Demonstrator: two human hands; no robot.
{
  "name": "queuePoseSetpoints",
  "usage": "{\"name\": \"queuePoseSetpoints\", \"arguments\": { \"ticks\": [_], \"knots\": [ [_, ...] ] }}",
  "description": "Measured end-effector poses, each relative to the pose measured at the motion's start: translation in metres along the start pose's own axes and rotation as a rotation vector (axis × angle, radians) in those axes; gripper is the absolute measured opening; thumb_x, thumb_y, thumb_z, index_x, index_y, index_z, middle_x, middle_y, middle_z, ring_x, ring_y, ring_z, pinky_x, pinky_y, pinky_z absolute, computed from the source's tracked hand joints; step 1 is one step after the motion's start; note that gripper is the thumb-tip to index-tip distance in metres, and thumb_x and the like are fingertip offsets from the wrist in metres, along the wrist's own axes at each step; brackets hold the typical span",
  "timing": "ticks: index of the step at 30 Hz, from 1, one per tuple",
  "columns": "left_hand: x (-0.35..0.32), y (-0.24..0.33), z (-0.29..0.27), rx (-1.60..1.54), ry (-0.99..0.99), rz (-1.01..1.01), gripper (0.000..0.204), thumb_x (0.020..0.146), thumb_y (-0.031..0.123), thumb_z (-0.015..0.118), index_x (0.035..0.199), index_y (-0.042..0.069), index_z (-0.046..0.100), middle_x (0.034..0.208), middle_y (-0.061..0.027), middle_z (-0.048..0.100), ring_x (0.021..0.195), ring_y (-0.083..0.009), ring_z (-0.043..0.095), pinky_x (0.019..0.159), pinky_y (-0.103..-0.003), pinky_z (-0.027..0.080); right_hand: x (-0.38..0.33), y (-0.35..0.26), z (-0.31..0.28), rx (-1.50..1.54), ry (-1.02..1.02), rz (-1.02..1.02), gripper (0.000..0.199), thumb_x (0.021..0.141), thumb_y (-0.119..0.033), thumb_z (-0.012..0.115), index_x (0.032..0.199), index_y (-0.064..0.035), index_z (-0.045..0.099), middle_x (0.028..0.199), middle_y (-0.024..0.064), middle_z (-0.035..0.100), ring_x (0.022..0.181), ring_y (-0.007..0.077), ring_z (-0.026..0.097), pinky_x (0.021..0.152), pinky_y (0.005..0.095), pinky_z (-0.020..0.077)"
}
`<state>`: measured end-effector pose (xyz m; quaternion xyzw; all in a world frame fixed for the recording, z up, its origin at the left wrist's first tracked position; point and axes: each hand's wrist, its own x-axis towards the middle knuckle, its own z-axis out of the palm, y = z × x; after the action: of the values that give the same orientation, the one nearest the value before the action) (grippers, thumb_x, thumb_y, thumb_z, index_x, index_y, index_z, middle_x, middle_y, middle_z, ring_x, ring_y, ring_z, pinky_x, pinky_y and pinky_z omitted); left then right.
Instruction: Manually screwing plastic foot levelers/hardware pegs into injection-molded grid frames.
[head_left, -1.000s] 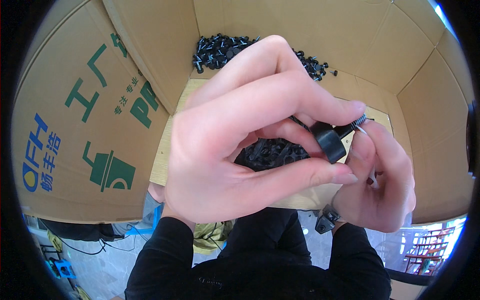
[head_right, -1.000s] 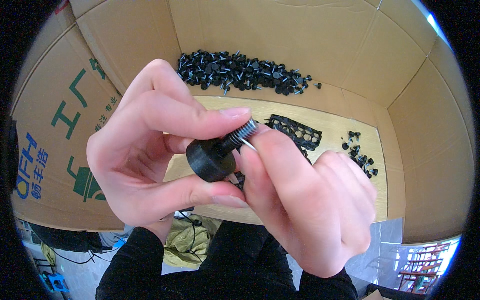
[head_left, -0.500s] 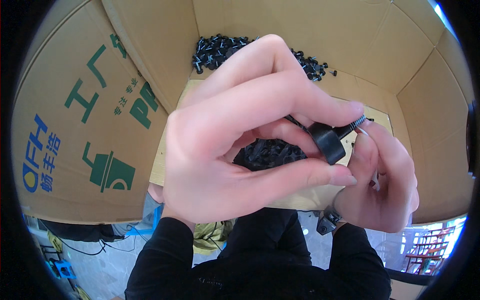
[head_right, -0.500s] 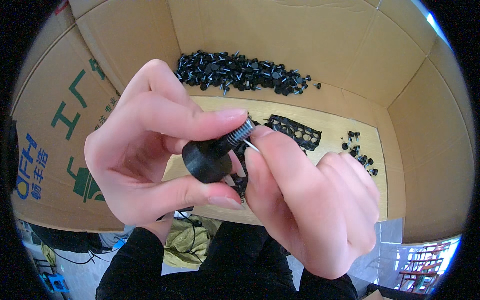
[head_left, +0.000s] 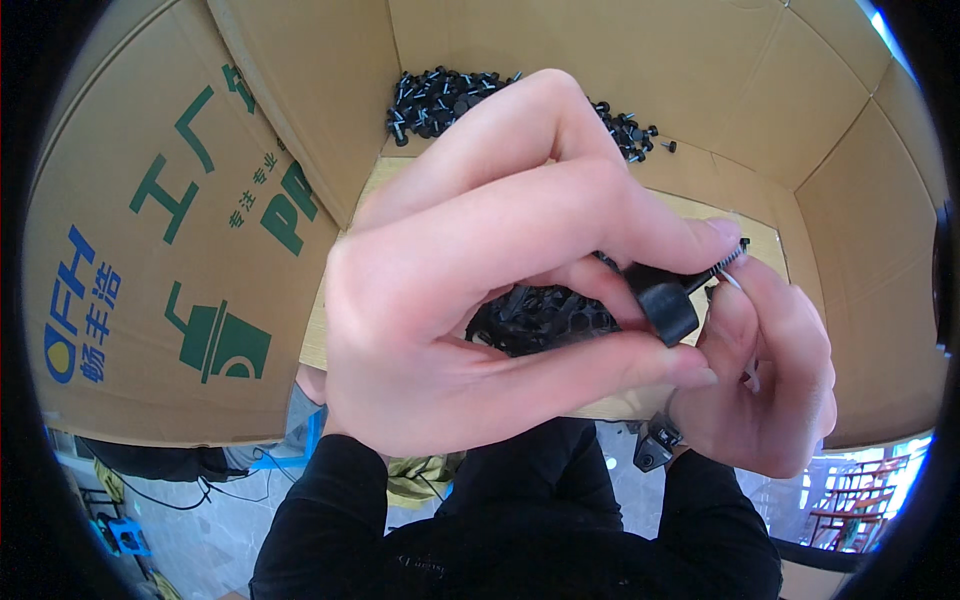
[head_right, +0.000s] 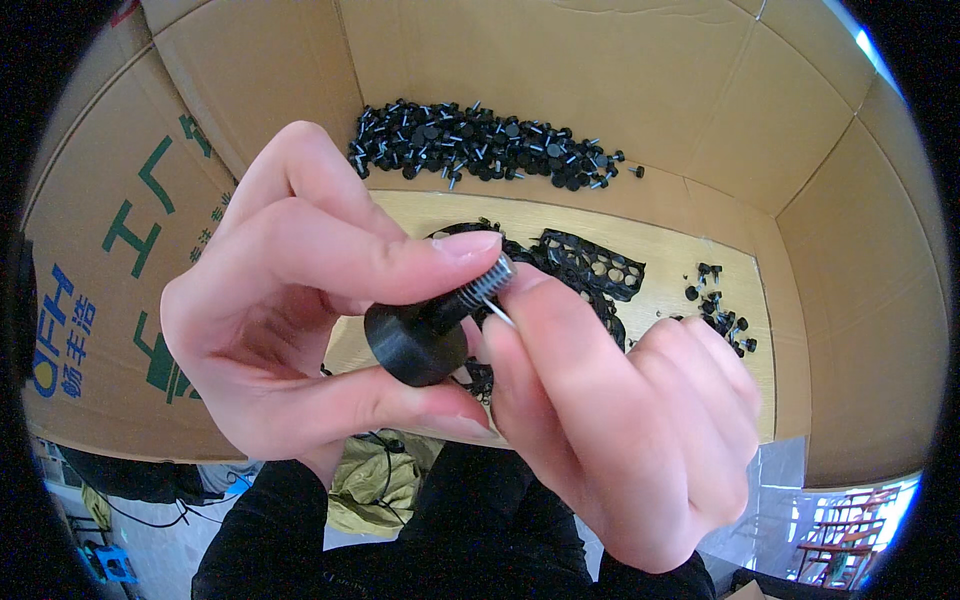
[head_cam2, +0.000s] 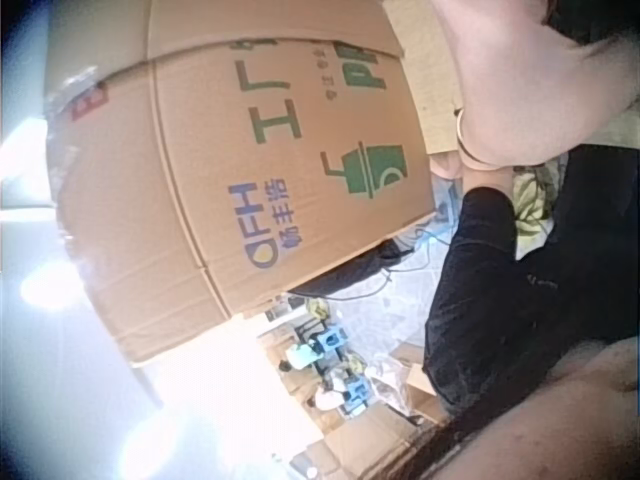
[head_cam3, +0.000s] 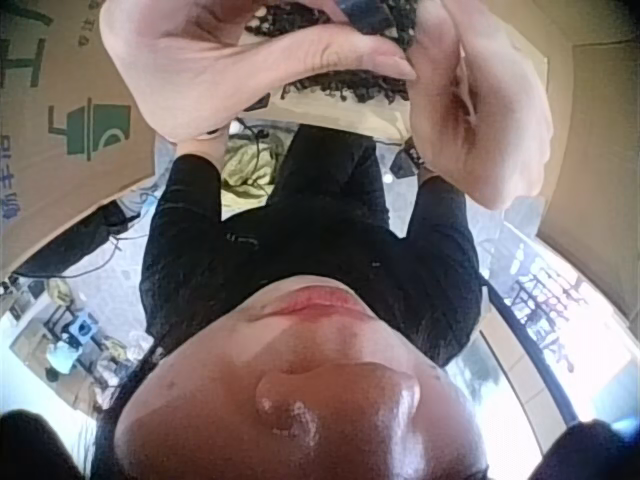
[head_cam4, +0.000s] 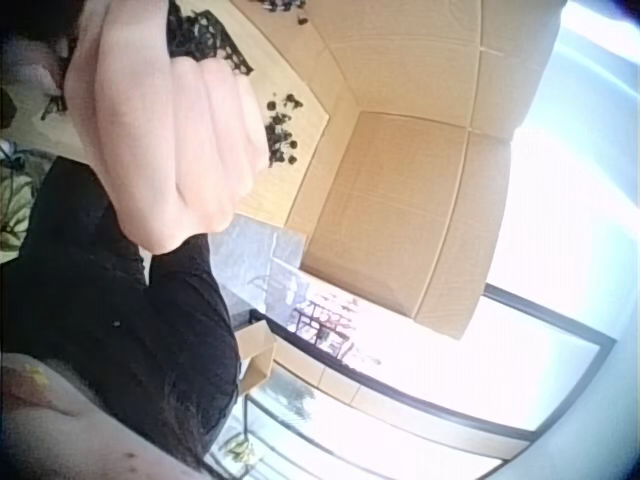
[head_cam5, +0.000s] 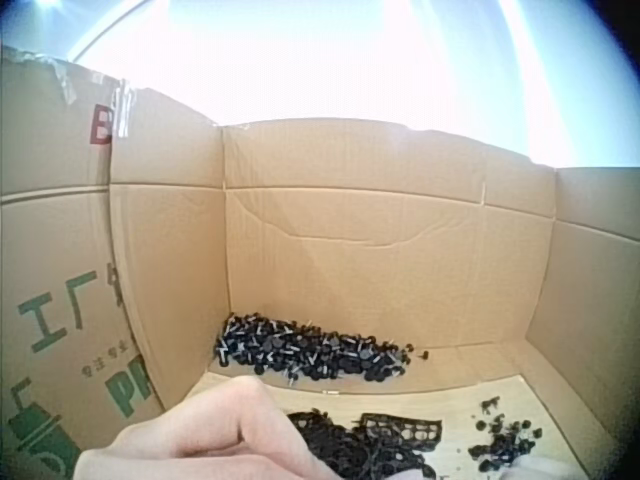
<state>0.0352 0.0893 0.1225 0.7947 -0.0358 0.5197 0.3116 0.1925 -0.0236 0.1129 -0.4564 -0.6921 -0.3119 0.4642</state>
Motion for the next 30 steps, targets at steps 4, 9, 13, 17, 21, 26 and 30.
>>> {"name": "queuePoseSetpoints", "arguments": {
  "ticks": [4,9,13,17,21,26,30],
  "knots": [
    [0.0,0.006,-0.004,0.098,-0.039,-0.017,0.058,0.052,0.012,0.093,0.103,-0.003,0.072,0.086,-0.0071,0.057,0.076,-0.0116,0.05,0.059,-0.019,0.038,0.002,0.001,0.0,-0.03,0.002,-0.01,0.015,0.088,0.0,0.068,0.099,0.0097,0.064,0.077,0.0181,0.069,0.065,0.0156,0.064,0.061,0.0232,0.0506],
    [0.007,0.004,-0.01,0.169,-0.054,0.103,0.055,0.054,0.015,0.092,0.102,-0.005,0.072,0.084,-0.0078,0.06,0.075,-0.0124,0.05,0.058,-0.019,0.038,0.002,-0.001,0.008,-0.036,0.063,-0.002,0.014,0.084,0.002,0.071,0.095,0.0088,0.066,0.075,0.0171,0.069,0.062,0.0156,0.063,0.058,0.024,0.0494],
    [0.012,0.015,-0.009,0.138,-0.136,-0.034,0.052,0.062,0.014,0.086,0.106,-0.007,0.068,0.087,-0.0103,0.062,0.08,-0.0146,0.054,0.063,-0.02,0.041,0.008,0.005,0.001,-0.077,-0.039,0.01,0.013,0.076,0.006,0.071,0.089,0.0084,0.069,0.069,0.0128,0.064,0.055,0.0159,0.056,0.051,0.0241,0.0403],
    [0.004,0.013,0.0,-0.125,-0.003,-0.219,0.047,0.076,0.01,0.077,0.115,-0.01,0.061,0.09,-0.0143,0.064,0.089,-0.0187,0.062,0.072,-0.024,0.05,0.01,0.002,-0.001,-0.002,-0.084,0.105,0.012,0.083,-0.001,0.065,0.09,0.009,0.068,0.071,0.0108,0.06,0.059,0.0142,0.051,0.052,0.0242,0.0344],
    [0.003,0.003,0.011,-0.376,0.114,-0.301,0.041,0.086,0.008,0.066,0.121,-0.012,0.056,0.1,-0.0198,0.064,0.096,-0.0228,0.067,0.076,-0.027,0.054,0.007,0.011,0.005,0.173,0.032,0.151,0.016,0.087,0.0,0.064,0.1,0.0088,0.066,0.088,0.0111,0.059,0.074,0.0122,0.051,0.066,0.0236,0.037],
    [0.01,0.006,0.02,-0.605,0.16,-0.398,0.033,0.09,0.009,0.058,0.116,-0.012,0.059,0.113,-0.0267,0.061,0.089,-0.0291,0.07,0.078,-0.03,0.056,0.007,0.012,0.016,0.319,0.383,0.356,0.025,0.092,-0.001,0.062,0.116,0.005,0.06,0.089,0.0063,0.058,0.075,0.0081,0.049,0.066,0.0177,0.0363],
    [0.003,-0.001,0.022,-0.635,0.173,-0.367,0.036,0.088,0.012,0.062,0.116,-0.011,0.059,0.109,-0.0254,0.061,0.083,-0.0311,0.071,0.072,-0.03,0.059,0.009,0.009,0.013,0.417,0.338,0.464,0.019,0.093,-0.004,0.061,0.11,0.0041,0.06,0.085,0.0046,0.056,0.073,0.0083,0.048,0.064,0.0188,0.0356]
  ]
}}
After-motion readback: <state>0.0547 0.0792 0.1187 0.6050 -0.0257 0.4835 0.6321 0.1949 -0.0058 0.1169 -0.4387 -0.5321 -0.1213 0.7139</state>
